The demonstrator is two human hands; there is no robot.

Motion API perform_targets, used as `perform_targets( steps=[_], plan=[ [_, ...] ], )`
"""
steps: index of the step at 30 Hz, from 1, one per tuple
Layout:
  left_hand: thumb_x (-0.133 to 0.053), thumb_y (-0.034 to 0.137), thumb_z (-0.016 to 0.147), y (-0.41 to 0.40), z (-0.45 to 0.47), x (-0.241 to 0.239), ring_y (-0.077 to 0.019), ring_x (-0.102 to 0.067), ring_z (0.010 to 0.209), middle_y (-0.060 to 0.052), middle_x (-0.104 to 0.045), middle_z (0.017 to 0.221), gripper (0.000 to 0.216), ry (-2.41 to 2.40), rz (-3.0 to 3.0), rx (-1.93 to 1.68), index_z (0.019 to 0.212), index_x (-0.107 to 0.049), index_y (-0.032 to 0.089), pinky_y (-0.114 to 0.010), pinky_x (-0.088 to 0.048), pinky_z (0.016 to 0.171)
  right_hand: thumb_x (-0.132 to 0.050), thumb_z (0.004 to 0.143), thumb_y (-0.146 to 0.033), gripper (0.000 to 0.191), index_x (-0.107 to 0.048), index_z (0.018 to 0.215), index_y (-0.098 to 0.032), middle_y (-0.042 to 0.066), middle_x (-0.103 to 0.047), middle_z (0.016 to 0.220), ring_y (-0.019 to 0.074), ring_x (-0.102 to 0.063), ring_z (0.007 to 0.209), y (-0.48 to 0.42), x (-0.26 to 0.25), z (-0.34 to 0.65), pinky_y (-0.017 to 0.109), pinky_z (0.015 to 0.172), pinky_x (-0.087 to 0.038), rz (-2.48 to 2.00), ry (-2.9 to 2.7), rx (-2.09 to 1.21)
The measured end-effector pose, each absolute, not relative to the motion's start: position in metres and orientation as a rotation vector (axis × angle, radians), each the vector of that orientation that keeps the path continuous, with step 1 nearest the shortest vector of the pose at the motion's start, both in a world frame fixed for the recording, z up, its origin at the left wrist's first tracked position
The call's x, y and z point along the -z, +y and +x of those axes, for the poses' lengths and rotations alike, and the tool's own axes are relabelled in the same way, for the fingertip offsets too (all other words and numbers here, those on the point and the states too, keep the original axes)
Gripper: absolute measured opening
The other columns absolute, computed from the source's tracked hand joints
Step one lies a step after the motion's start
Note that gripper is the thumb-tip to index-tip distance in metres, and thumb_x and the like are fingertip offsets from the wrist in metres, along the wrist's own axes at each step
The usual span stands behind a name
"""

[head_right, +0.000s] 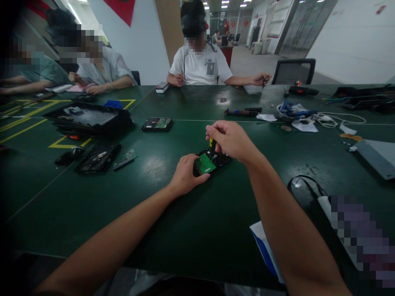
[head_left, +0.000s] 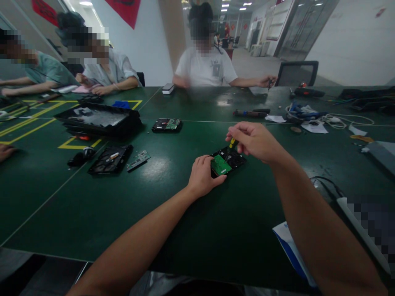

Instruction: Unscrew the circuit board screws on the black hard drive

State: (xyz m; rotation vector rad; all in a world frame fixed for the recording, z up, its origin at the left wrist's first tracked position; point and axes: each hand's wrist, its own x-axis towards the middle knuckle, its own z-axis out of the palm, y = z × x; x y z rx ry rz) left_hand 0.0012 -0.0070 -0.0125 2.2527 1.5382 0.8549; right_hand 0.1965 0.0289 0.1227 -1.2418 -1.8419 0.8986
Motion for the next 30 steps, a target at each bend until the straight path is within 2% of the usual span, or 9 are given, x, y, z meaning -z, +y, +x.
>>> perform_targets(
  steps=[5,10,13,18,22,24,30],
  plan=[
    [-0.079,0.053,0.076,-0.0073,0.0008,0.0127,-0.0333,-0.05,0.131,-0.014,-0.058,0.137,0.069,1.532,2.271,-0.865,0.131,-0.053,0.019,-0.051,-0.043,0.113,-0.057,0.098,-0.048,0.031,-0.07,0.104,-0.021,0.002,-0.066,0.068,0.0139,-0.059,0.057,0.0278,-0.1248,0.1974,0.027,0.051,-0.047,-1.156,-1.884,-0.988],
    [-0.079,0.052,0.076,-0.0077,0.0013,0.0104,-0.0345,-0.051,0.13,-0.014,-0.059,0.136,0.068,1.54,2.263,-0.855,0.131,-0.054,0.019,-0.053,-0.044,0.112,-0.07,0.088,-0.046,0.027,-0.068,0.082,-0.02,0.003,-0.067,0.07,0.0144,-0.057,0.059,0.0329,-0.1205,0.1989,0.028,0.053,-0.043,-1.328,-1.823,-0.675],
    [-0.079,0.053,0.076,-0.0081,0.0015,0.0093,-0.0347,-0.051,0.131,-0.014,-0.059,0.136,0.068,1.538,2.254,-0.849,0.131,-0.054,0.02,-0.053,-0.044,0.112,-0.071,0.087,-0.042,0.024,-0.065,0.079,-0.019,0.004,-0.067,0.068,0.014,-0.057,0.056,0.0337,-0.1192,0.1986,0.029,0.052,-0.042,-1.394,-1.773,-0.664],
    [-0.079,0.053,0.077,-0.0082,0.001,0.01,-0.0341,-0.051,0.13,-0.015,-0.058,0.136,0.069,1.525,2.257,-0.865,0.131,-0.054,0.018,-0.052,-0.044,0.112,-0.061,0.095,-0.05,0.03,-0.067,0.09,-0.021,0.007,-0.074,0.091,0.0103,-0.056,0.051,0.0311,-0.1205,0.197,0.027,0.044,-0.039,-1.237,-1.781,-0.922],
    [-0.078,0.053,0.076,-0.008,0.0008,0.0109,-0.034,-0.05,0.132,-0.014,-0.058,0.137,0.07,1.532,2.264,-0.863,0.131,-0.054,0.018,-0.052,-0.043,0.113,-0.059,0.097,-0.052,0.033,-0.068,0.101,-0.02,0.005,-0.07,0.074,0.0145,-0.06,0.055,0.0312,-0.1211,0.197,0.029,0.051,-0.048,-1.19,-1.785,-0.987],
    [-0.078,0.053,0.077,-0.0081,0.0008,0.0106,-0.0339,-0.05,0.132,-0.015,-0.058,0.137,0.07,1.529,2.265,-0.859,0.132,-0.053,0.018,-0.051,-0.042,0.114,-0.06,0.096,-0.051,0.033,-0.069,0.102,-0.02,0.003,-0.067,0.068,0.0152,-0.06,0.057,0.0322,-0.1206,0.1978,0.03,0.054,-0.048,-1.203,-1.809,-0.924],
    [-0.078,0.054,0.077,-0.008,0.0005,0.0096,-0.0345,-0.05,0.132,-0.014,-0.057,0.138,0.07,1.537,2.256,-0.839,0.132,-0.053,0.02,-0.052,-0.042,0.113,-0.073,0.085,-0.045,0.027,-0.066,0.081,-0.019,0.004,-0.069,0.071,0.0146,-0.059,0.058,0.0346,-0.1186,0.1983,0.029,0.053,-0.044,-1.339,-1.781,-0.662]
  ],
)
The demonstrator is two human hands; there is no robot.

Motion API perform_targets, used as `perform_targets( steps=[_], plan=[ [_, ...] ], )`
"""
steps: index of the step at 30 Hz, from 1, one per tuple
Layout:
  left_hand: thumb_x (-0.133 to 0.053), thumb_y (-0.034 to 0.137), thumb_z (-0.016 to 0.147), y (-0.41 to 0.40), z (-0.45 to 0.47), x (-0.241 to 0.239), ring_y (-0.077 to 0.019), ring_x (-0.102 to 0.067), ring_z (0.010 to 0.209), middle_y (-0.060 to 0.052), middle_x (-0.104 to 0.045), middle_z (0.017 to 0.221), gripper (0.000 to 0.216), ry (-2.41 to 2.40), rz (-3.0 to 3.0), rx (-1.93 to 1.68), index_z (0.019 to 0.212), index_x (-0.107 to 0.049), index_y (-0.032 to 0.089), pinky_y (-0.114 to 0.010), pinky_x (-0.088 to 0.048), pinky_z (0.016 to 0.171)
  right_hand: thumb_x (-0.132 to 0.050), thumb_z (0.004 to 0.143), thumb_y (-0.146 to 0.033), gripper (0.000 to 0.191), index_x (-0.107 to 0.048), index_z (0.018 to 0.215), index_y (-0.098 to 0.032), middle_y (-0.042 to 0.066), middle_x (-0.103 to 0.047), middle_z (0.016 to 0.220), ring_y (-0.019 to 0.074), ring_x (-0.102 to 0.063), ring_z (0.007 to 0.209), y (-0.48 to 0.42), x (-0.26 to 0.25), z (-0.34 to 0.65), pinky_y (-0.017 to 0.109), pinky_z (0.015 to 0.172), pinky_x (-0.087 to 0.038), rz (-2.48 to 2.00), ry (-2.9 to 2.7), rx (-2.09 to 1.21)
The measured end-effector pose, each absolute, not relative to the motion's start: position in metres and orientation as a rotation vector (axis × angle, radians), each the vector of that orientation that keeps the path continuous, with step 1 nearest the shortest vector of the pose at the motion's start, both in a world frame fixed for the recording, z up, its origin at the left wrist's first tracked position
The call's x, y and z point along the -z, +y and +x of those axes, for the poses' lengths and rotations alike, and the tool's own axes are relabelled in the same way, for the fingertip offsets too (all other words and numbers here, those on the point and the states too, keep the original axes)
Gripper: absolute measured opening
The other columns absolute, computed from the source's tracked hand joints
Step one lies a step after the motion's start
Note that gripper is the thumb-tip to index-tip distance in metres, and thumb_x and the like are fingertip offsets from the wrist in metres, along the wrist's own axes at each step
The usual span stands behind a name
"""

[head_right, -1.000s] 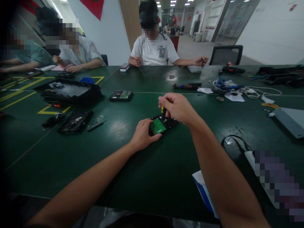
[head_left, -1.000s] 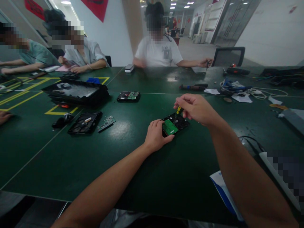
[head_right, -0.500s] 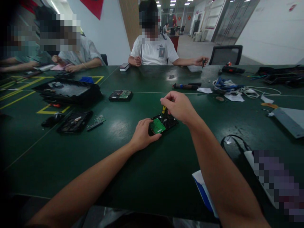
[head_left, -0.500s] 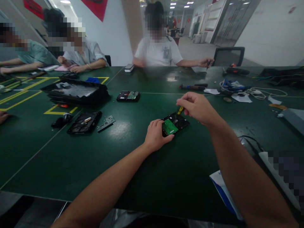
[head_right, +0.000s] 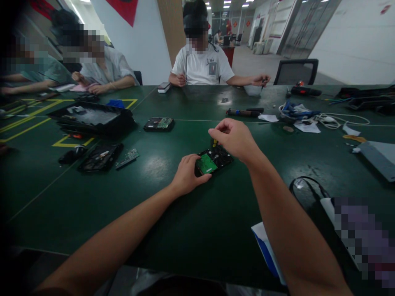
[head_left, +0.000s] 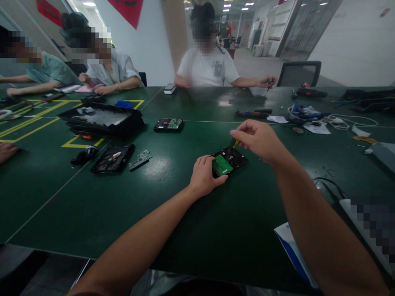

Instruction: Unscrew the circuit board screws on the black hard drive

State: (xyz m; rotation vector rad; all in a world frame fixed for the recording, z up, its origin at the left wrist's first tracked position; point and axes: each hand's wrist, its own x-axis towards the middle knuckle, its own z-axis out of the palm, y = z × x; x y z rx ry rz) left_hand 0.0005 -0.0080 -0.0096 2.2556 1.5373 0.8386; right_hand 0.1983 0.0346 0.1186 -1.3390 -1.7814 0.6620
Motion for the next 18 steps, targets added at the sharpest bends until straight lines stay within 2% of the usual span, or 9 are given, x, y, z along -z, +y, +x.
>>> perform_targets(
  steps=[3,7,12,18],
  plan=[
    [-0.078,0.054,0.077,-0.0075,0.0007,0.0104,-0.0345,-0.05,0.132,-0.015,-0.058,0.137,0.069,1.538,2.258,-0.845,0.132,-0.053,0.019,-0.052,-0.043,0.112,-0.07,0.089,-0.042,0.023,-0.066,0.084,-0.019,0.006,-0.072,0.078,0.0118,-0.057,0.051,0.034,-0.1187,0.1975,0.027,0.047,-0.041,-1.334,-1.783,-0.719],
    [-0.078,0.054,0.077,-0.0071,0.0012,0.0123,-0.0339,-0.05,0.131,-0.014,-0.058,0.136,0.069,1.535,2.265,-0.862,0.131,-0.053,0.019,-0.052,-0.043,0.112,-0.061,0.096,-0.047,0.029,-0.068,0.094,-0.02,0.008,-0.075,0.096,0.009,-0.057,0.049,0.0329,-0.1197,0.1976,0.025,0.041,-0.04,-1.205,-1.808,-0.881],
    [-0.078,0.055,0.076,-0.0071,0.0012,0.0135,-0.0336,-0.051,0.131,-0.013,-0.058,0.136,0.07,1.544,2.274,-0.852,0.132,-0.053,0.019,-0.05,-0.043,0.113,-0.059,0.098,-0.047,0.03,-0.07,0.104,-0.02,0.003,-0.067,0.069,0.0133,-0.06,0.056,0.0339,-0.1197,0.1994,0.026,0.051,-0.048,-1.13,-1.862,-0.937],
    [-0.078,0.055,0.077,-0.0075,0.0006,0.0114,-0.0339,-0.05,0.131,-0.014,-0.058,0.137,0.071,1.542,2.272,-0.845,0.133,-0.053,0.018,-0.051,-0.043,0.112,-0.074,0.087,-0.04,0.024,-0.067,0.082,-0.018,0.004,-0.068,0.07,0.0129,-0.059,0.054,0.0374,-0.1167,0.2004,0.027,0.05,-0.044,-1.335,-1.781,-0.675]
  ],
)
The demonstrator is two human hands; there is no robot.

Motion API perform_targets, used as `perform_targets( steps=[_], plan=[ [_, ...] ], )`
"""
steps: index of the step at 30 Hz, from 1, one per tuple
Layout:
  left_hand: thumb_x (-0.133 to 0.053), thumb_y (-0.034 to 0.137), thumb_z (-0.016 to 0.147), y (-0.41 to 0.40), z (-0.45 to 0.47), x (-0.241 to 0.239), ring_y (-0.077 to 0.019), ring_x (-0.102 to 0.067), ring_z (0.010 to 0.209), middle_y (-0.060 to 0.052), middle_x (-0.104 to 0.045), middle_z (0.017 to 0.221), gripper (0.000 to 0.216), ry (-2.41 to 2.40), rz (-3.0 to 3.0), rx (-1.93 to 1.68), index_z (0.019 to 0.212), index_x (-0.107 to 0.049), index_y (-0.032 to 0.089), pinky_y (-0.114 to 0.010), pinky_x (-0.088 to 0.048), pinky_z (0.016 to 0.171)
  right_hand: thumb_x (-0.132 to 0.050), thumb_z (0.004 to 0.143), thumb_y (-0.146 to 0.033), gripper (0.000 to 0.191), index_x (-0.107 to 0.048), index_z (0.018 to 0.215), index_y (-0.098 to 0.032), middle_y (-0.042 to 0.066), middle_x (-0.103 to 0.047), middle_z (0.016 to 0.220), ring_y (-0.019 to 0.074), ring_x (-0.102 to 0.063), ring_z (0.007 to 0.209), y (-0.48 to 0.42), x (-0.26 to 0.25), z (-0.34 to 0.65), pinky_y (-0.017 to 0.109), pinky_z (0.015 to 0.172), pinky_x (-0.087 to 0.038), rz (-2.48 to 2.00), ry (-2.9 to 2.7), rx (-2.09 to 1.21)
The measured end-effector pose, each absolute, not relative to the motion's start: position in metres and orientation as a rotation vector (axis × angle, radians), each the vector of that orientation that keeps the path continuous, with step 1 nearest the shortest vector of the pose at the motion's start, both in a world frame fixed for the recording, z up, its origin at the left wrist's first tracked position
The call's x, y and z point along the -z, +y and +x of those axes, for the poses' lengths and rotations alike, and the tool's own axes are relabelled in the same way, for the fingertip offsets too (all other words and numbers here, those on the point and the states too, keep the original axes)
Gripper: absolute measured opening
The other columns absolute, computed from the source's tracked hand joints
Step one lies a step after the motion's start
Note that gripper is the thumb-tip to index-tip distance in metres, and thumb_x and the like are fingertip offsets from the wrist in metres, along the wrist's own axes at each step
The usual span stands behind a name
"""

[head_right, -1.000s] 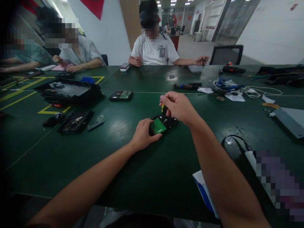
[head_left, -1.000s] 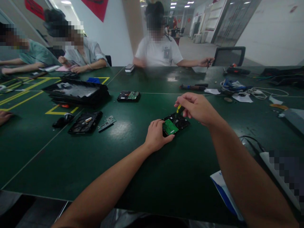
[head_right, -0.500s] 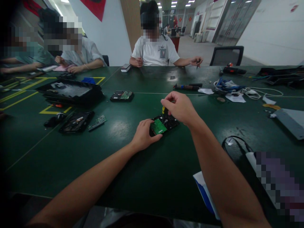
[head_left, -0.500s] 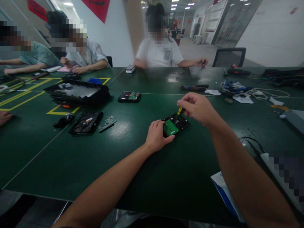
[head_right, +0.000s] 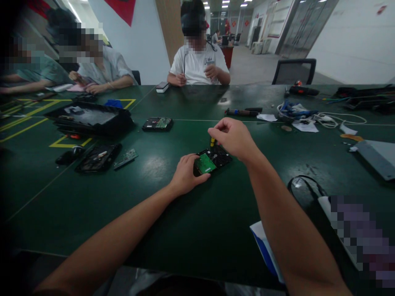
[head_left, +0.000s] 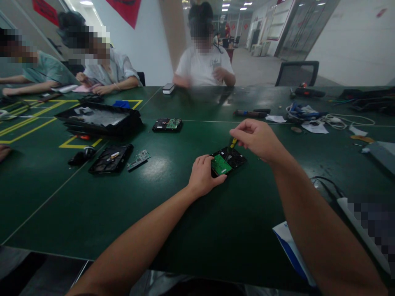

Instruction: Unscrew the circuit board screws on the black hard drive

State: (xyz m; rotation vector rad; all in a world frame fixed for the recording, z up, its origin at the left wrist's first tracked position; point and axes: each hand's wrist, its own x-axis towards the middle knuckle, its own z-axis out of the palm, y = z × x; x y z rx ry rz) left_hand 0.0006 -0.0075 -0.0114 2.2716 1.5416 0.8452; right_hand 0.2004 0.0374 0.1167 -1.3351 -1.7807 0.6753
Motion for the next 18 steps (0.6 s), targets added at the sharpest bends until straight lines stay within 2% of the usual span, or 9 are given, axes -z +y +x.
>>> perform_targets(
  steps=[2,5,8,11,14,18],
  plan=[
    [-0.077,0.054,0.077,-0.0078,0.0006,0.0108,-0.0339,-0.05,0.131,-0.014,-0.058,0.136,0.07,1.539,2.274,-0.846,0.132,-0.053,0.018,-0.051,-0.044,0.112,-0.071,0.089,-0.037,0.02,-0.065,0.083,-0.019,0.004,-0.07,0.073,0.011,-0.057,0.049,0.0373,-0.1163,0.1996,0.027,0.047,-0.041,-1.346,-1.755,-0.711],
    [-0.078,0.054,0.077,-0.0078,0.0008,0.0111,-0.0339,-0.051,0.13,-0.014,-0.058,0.136,0.069,1.54,2.277,-0.85,0.132,-0.053,0.019,-0.051,-0.044,0.112,-0.063,0.095,-0.038,0.02,-0.065,0.09,-0.019,0.006,-0.075,0.091,0.0082,-0.055,0.046,0.0349,-0.1176,0.1975,0.026,0.042,-0.038,-1.251,-1.762,-0.854],
    [-0.079,0.054,0.076,-0.0071,0.001,0.0128,-0.0339,-0.051,0.13,-0.014,-0.058,0.135,0.069,1.538,2.278,-0.864,0.131,-0.053,0.019,-0.051,-0.044,0.112,-0.059,0.098,-0.041,0.022,-0.067,0.1,-0.02,0.007,-0.074,0.1,0.009,-0.059,0.052,0.032,-0.12,0.1961,0.025,0.044,-0.042,-1.141,-1.784,-0.962],
    [-0.079,0.053,0.076,-0.0065,0.0009,0.0144,-0.0336,-0.051,0.13,-0.013,-0.058,0.135,0.069,1.536,2.278,-0.874,0.131,-0.053,0.02,-0.051,-0.043,0.112,-0.062,0.096,-0.042,0.024,-0.07,0.104,-0.02,0.005,-0.072,0.088,0.0109,-0.059,0.057,0.0312,-0.121,0.1968,0.025,0.049,-0.046,-1.118,-1.837,-0.938],
    [-0.078,0.054,0.077,-0.0064,0.0007,0.0147,-0.0335,-0.051,0.13,-0.014,-0.058,0.135,0.07,1.537,2.285,-0.868,0.132,-0.053,0.018,-0.051,-0.043,0.113,-0.069,0.09,-0.044,0.025,-0.07,0.092,-0.019,0.004,-0.069,0.076,0.0128,-0.059,0.059,0.0329,-0.1198,0.1986,0.026,0.053,-0.045,-1.2,-1.862,-0.773],
    [-0.077,0.055,0.077,-0.0065,0.0008,0.0136,-0.0335,-0.051,0.129,-0.014,-0.058,0.136,0.07,1.538,2.284,-0.854,0.132,-0.053,0.018,-0.05,-0.044,0.112,-0.073,0.086,-0.038,0.022,-0.066,0.082,-0.018,0.004,-0.069,0.071,0.0134,-0.059,0.056,0.0343,-0.1186,0.1989,0.027,0.052,-0.043,-1.345,-1.791,-0.653]
  ],
)
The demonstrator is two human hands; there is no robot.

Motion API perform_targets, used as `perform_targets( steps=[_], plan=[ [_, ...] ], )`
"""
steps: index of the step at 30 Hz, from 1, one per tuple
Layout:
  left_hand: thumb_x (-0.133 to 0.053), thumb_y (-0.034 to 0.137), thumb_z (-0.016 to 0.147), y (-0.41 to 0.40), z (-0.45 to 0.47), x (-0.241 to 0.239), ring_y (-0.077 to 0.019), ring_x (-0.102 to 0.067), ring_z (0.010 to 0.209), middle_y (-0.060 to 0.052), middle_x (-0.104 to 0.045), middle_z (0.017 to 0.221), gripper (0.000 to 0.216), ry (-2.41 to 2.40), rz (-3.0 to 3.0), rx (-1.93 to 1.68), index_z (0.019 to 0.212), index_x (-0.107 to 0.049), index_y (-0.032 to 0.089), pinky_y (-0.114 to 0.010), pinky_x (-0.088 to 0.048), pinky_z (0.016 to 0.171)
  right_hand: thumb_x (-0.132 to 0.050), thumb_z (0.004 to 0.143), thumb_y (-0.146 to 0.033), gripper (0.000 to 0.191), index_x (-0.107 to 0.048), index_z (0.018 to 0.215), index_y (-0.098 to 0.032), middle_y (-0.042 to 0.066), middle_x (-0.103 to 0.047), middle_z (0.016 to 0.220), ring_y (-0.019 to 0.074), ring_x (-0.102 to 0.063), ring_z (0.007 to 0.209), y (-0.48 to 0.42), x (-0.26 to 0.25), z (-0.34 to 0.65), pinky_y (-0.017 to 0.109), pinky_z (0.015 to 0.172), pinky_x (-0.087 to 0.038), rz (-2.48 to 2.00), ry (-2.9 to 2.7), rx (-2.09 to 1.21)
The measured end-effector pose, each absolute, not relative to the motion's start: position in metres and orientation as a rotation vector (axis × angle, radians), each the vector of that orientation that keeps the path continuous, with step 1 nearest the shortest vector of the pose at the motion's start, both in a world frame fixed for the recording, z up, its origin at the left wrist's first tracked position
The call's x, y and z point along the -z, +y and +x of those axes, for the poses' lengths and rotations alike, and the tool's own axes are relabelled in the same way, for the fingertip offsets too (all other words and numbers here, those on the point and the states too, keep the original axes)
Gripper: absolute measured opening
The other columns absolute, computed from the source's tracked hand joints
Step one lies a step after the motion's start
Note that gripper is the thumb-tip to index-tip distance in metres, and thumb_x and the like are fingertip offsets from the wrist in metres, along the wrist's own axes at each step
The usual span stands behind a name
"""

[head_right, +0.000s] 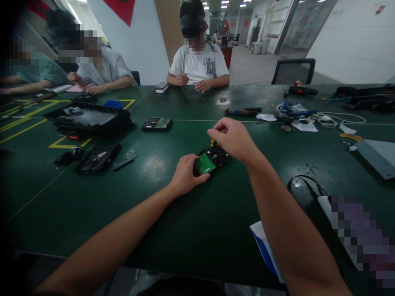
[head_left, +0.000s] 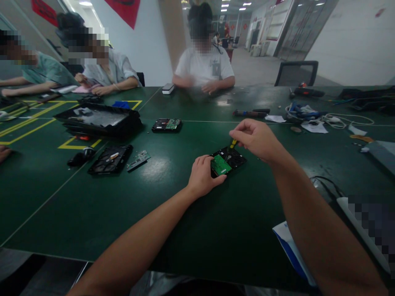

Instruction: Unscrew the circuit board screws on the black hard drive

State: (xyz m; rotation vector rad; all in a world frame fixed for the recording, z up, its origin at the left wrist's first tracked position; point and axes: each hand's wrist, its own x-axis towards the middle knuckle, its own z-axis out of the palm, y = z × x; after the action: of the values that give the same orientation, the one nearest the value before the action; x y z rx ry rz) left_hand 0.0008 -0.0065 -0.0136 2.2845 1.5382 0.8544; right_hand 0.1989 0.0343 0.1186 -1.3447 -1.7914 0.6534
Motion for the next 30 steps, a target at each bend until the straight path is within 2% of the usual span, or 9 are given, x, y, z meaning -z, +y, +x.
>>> perform_targets(
  steps=[4,7,11,15,18,24,27,30],
  plan=[
    [-0.078,0.055,0.077,-0.0062,0.0015,0.0131,-0.0334,-0.052,0.128,-0.014,-0.059,0.134,0.069,1.541,2.293,-0.865,0.13,-0.054,0.018,-0.05,-0.044,0.112,-0.063,0.094,-0.038,0.021,-0.066,0.087,-0.018,0.007,-0.075,0.087,0.009,-0.053,0.048,0.0316,-0.121,0.1966,0.027,0.046,-0.038,-1.29,-1.804,-0.789],
    [-0.077,0.055,0.077,-0.0062,0.0016,0.0137,-0.0334,-0.051,0.129,-0.014,-0.059,0.135,0.069,1.539,2.294,-0.865,0.131,-0.054,0.018,-0.05,-0.043,0.112,-0.057,0.099,-0.043,0.025,-0.068,0.096,-0.019,0.008,-0.075,0.1,0.0089,-0.055,0.051,0.03,-0.1225,0.1966,0.026,0.046,-0.041,-1.187,-1.836,-0.882],
    [-0.078,0.055,0.077,-0.0069,0.0009,0.0144,-0.0335,-0.051,0.13,-0.014,-0.058,0.136,0.07,1.537,2.281,-0.867,0.132,-0.053,0.018,-0.051,-0.043,0.113,-0.057,0.099,-0.046,0.029,-0.07,0.105,-0.021,0.007,-0.073,0.094,0.0119,-0.059,0.059,0.0316,-0.1218,0.2001,0.027,0.05,-0.044,-1.164,-1.888,-0.861],
    [-0.078,0.054,0.077,-0.0073,0.0005,0.0125,-0.034,-0.05,0.132,-0.014,-0.057,0.138,0.07,1.535,2.27,-0.844,0.132,-0.053,0.019,-0.052,-0.042,0.113,-0.07,0.09,-0.047,0.028,-0.069,0.09,-0.019,0.005,-0.071,0.079,0.0143,-0.06,0.061,0.0352,-0.1192,0.2022,0.029,0.055,-0.045,-1.283,-1.865,-0.694],
    [-0.078,0.053,0.077,-0.0074,0.0009,0.0107,-0.0341,-0.05,0.132,-0.013,-0.057,0.138,0.069,1.539,2.263,-0.839,0.132,-0.053,0.02,-0.052,-0.043,0.113,-0.073,0.087,-0.045,0.027,-0.066,0.084,-0.018,0.006,-0.07,0.075,0.0144,-0.06,0.058,0.036,-0.1177,0.201,0.029,0.053,-0.045,-1.356,-1.82,-0.681],
    [-0.079,0.053,0.077,-0.0078,0.0016,0.011,-0.034,-0.05,0.131,-0.013,-0.058,0.136,0.069,1.537,2.267,-0.858,0.131,-0.053,0.02,-0.052,-0.043,0.113,-0.059,0.097,-0.048,0.029,-0.068,0.094,-0.02,0.007,-0.075,0.1,0.009,-0.055,0.05,0.0294,-0.1219,0.196,0.025,0.041,-0.039,-1.184,-1.837,-0.946],
    [-0.08,0.052,0.076,-0.0078,0.0016,0.0115,-0.0341,-0.051,0.131,-0.013,-0.058,0.136,0.069,1.537,2.27,-0.867,0.131,-0.053,0.021,-0.053,-0.043,0.113,-0.058,0.099,-0.046,0.027,-0.07,0.101,-0.022,0.007,-0.073,0.104,0.0107,-0.061,0.057,0.0265,-0.1248,0.1948,0.026,0.047,-0.047,-1.107,-1.848,-1.029],
    [-0.08,0.052,0.076,-0.0077,0.0017,0.0111,-0.0339,-0.051,0.13,-0.014,-0.059,0.135,0.069,1.533,2.27,-0.869,0.131,-0.054,0.019,-0.052,-0.043,0.113,-0.059,0.098,-0.044,0.025,-0.071,0.104,-0.023,0.006,-0.072,0.094,0.0131,-0.062,0.062,0.0268,-0.1248,0.1956,0.029,0.054,-0.05,-1.088,-1.907,-1.01]
  ],
)
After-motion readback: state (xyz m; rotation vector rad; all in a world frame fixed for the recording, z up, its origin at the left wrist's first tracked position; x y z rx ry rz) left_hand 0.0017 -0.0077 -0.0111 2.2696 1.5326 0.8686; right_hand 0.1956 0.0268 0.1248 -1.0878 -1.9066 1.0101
